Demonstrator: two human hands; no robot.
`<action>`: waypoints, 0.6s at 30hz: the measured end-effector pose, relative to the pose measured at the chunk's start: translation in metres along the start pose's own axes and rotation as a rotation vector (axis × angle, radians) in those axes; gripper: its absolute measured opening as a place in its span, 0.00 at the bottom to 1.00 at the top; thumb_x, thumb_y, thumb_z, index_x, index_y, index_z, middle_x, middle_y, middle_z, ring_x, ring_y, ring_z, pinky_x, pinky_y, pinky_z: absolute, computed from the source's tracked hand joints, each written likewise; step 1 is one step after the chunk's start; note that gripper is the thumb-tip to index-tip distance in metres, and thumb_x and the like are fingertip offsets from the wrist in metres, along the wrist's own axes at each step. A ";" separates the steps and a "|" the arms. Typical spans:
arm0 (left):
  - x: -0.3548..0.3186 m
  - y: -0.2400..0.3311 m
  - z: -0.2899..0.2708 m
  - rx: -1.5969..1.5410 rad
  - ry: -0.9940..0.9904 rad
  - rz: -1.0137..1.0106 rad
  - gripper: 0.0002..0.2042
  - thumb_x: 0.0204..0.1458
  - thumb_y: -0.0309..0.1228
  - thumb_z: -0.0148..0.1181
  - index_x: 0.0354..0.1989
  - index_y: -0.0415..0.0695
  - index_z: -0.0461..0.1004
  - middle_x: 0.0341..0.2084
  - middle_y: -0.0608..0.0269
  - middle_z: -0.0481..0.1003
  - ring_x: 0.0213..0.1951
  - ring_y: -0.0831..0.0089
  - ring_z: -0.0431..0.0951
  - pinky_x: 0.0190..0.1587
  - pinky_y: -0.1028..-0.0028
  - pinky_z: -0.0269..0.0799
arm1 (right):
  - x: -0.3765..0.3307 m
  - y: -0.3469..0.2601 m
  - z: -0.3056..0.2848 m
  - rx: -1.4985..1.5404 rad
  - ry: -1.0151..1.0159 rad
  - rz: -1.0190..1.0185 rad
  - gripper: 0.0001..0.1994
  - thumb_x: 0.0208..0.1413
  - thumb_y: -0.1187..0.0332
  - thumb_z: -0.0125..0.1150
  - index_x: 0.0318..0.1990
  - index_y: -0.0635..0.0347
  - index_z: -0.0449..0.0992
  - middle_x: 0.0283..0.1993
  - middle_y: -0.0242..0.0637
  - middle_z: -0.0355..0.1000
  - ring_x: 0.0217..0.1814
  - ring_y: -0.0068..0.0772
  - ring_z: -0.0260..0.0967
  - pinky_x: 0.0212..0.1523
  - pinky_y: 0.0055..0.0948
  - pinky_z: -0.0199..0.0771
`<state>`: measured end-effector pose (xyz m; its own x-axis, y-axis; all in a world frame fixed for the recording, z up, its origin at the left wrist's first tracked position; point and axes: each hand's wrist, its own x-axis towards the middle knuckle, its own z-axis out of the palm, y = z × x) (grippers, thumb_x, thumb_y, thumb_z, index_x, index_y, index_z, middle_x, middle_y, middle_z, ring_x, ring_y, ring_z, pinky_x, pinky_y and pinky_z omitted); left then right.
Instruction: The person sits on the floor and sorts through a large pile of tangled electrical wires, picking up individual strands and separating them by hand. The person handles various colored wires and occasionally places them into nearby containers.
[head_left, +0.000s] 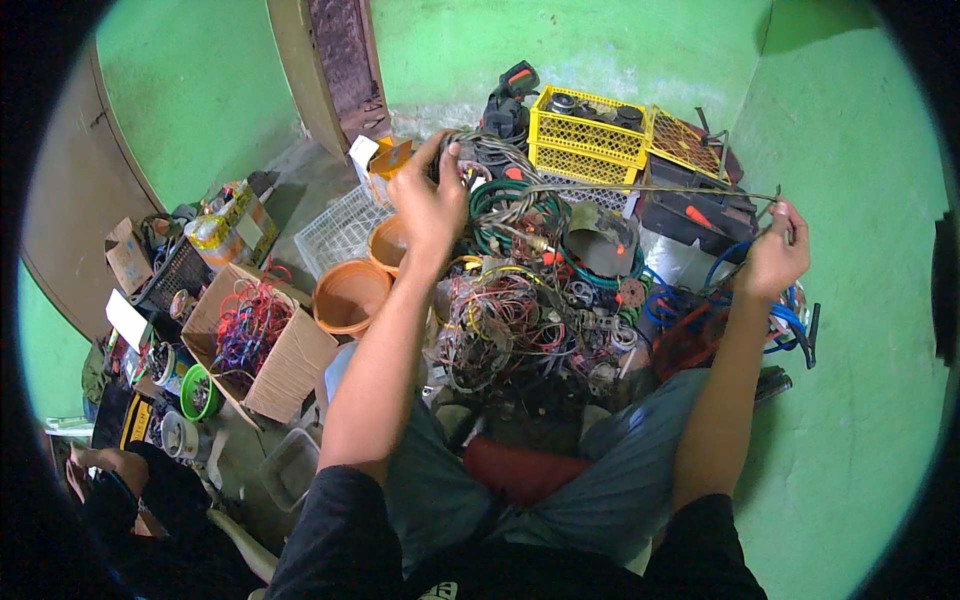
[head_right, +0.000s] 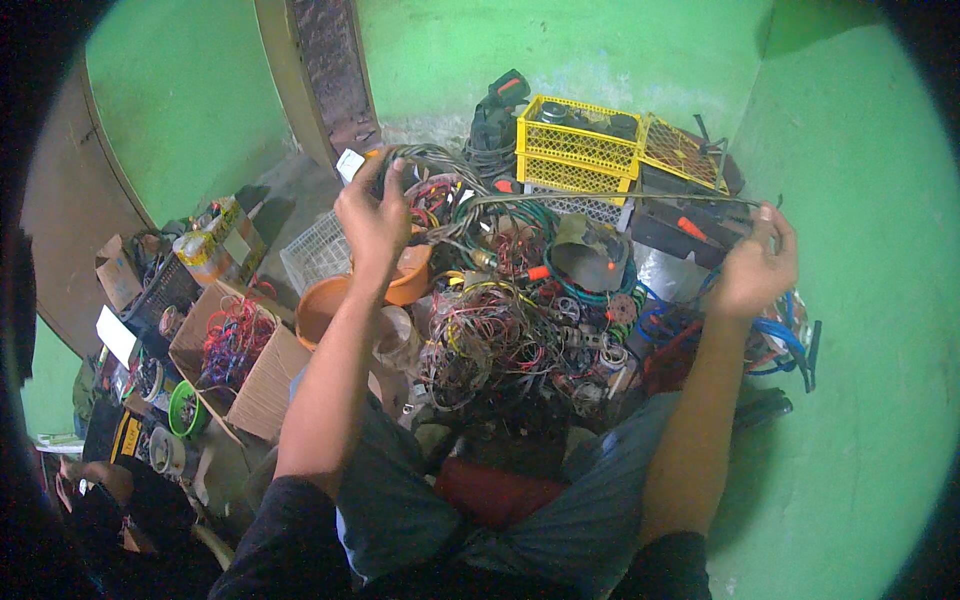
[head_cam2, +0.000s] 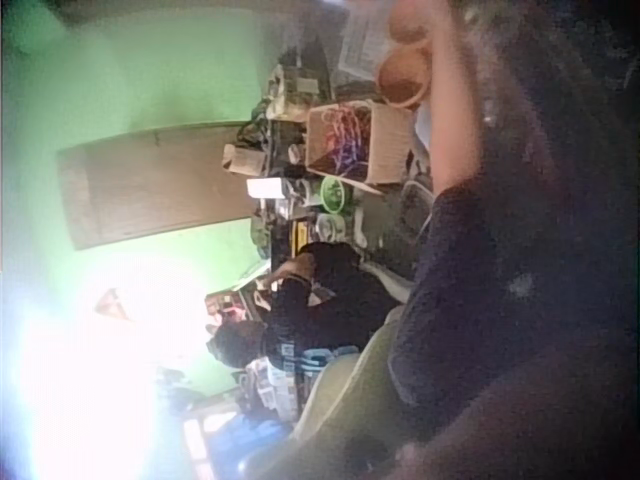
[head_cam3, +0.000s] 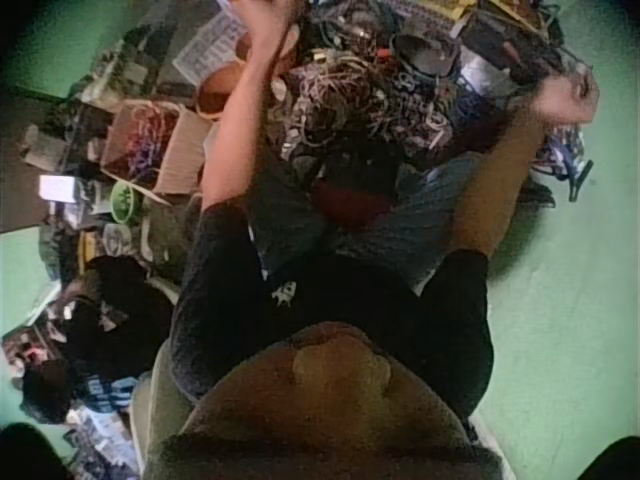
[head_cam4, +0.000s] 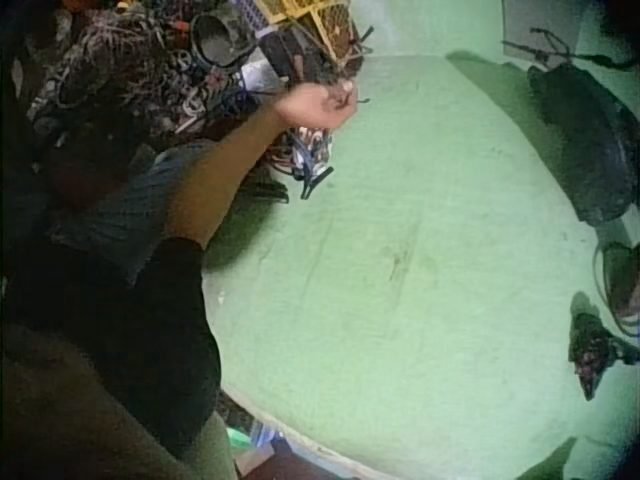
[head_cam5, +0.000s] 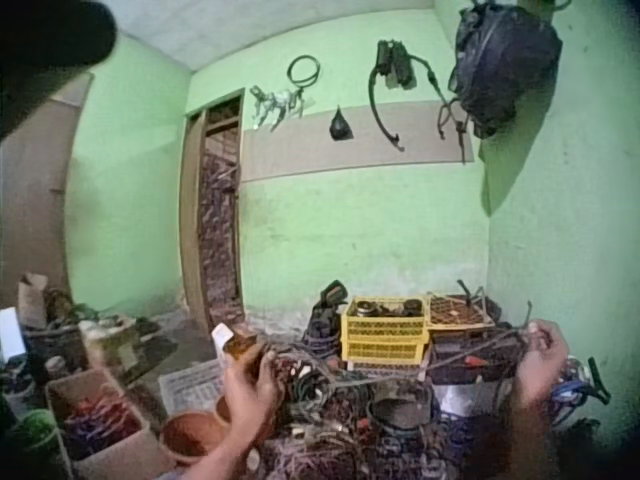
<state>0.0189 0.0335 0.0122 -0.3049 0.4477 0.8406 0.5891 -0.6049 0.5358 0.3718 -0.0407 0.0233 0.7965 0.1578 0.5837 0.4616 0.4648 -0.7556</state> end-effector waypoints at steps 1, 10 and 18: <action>0.005 -0.010 -0.002 -0.025 0.027 -0.030 0.11 0.55 0.28 0.58 0.42 0.35 0.79 0.29 0.44 0.80 0.32 0.62 0.82 0.37 0.66 0.74 | 0.007 0.005 -0.003 -0.014 0.039 -0.003 0.10 0.57 0.72 0.58 0.42 0.68 0.77 0.36 0.40 0.76 0.36 0.29 0.72 0.40 0.28 0.70; 0.018 -0.038 -0.021 0.046 0.053 -0.314 0.14 0.57 0.31 0.58 0.47 0.34 0.77 0.36 0.50 0.81 0.38 0.72 0.79 0.44 0.70 0.72 | 0.050 0.092 -0.032 -0.113 -0.077 0.018 0.07 0.56 0.73 0.57 0.38 0.67 0.79 0.40 0.40 0.76 0.40 0.30 0.72 0.44 0.27 0.71; -0.004 -0.032 0.005 -0.199 0.009 -0.257 0.12 0.55 0.29 0.58 0.44 0.34 0.78 0.32 0.43 0.80 0.35 0.65 0.81 0.42 0.67 0.73 | -0.071 0.007 0.037 -0.151 -0.913 -0.289 0.10 0.59 0.66 0.60 0.39 0.66 0.78 0.34 0.39 0.78 0.36 0.26 0.74 0.41 0.27 0.72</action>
<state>0.0047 0.0539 -0.0090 -0.4316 0.5975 0.6758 0.3346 -0.5897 0.7350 0.3042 -0.0167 -0.0125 0.0637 0.7001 0.7112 0.6880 0.4854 -0.5395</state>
